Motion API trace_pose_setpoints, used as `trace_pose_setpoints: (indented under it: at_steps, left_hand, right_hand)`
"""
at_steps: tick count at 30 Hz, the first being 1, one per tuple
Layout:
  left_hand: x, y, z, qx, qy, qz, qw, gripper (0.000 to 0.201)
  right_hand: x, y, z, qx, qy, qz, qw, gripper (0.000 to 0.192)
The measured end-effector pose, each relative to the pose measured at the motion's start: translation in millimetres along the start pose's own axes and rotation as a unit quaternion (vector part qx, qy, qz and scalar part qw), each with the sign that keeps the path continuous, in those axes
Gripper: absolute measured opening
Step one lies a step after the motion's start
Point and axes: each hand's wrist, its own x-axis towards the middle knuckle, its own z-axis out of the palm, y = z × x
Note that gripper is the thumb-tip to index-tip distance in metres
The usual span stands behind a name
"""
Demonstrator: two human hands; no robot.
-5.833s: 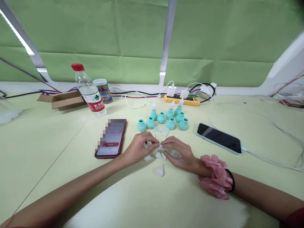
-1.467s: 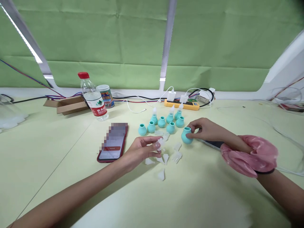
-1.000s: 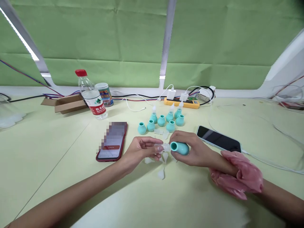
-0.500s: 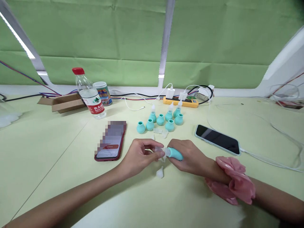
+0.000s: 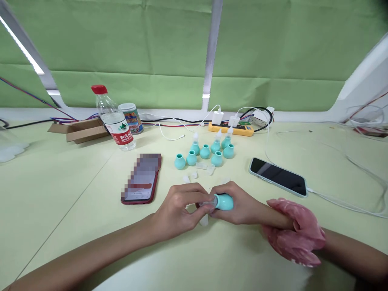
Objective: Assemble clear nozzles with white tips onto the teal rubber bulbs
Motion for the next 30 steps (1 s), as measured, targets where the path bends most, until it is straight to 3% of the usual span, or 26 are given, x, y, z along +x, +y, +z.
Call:
trace_pose_setpoints:
  at_steps: [5, 10, 15, 18, 21, 24, 27, 30]
  left_hand:
    - [2.6, 6.0, -7.1, -0.031, -0.069, -0.025, 0.997, 0.017]
    - [-1.8, 7.2, -5.1, -0.037, -0.113, -0.019, 0.993, 0.016]
    - [-7.3, 3.2, 0.1, -0.024, -0.134, -0.004, 0.991, 0.019]
    - [-2.9, 1.6, -3.3, -0.060, -0.142, -0.026, 0.988, 0.018]
    - [7.7, -4.8, -14.2, -0.139, -0.102, -0.084, 0.981, 0.023]
    - [18.2, -18.1, -28.3, -0.168, -0.038, -0.149, 0.974, 0.030]
    - [21.8, -32.7, -37.4, -0.026, -0.068, -0.168, 0.983, 0.028]
    - [18.5, -44.0, -37.3, 0.146, -0.144, -0.150, 0.967, 0.025]
  right_hand:
    - [-2.2, -0.5, -2.7, 0.122, -0.084, 0.076, 0.986, 0.021]
    - [-2.6, 0.8, -2.6, 0.236, -0.222, 0.191, 0.927, 0.028]
    - [-1.6, -0.9, 0.6, 0.297, -0.230, 0.215, 0.902, 0.026]
    - [-0.7, -3.9, -0.1, 0.327, -0.250, 0.211, 0.887, 0.024]
    - [1.9, -2.9, -2.4, 0.355, -0.198, 0.177, 0.896, 0.024]
    - [5.7, 2.9, -3.4, 0.349, -0.073, 0.135, 0.924, 0.030]
    - [8.7, 8.4, -1.8, 0.328, 0.026, 0.137, 0.934, 0.033]
    - [9.7, 10.2, 0.9, 0.311, 0.058, 0.131, 0.939, 0.032]
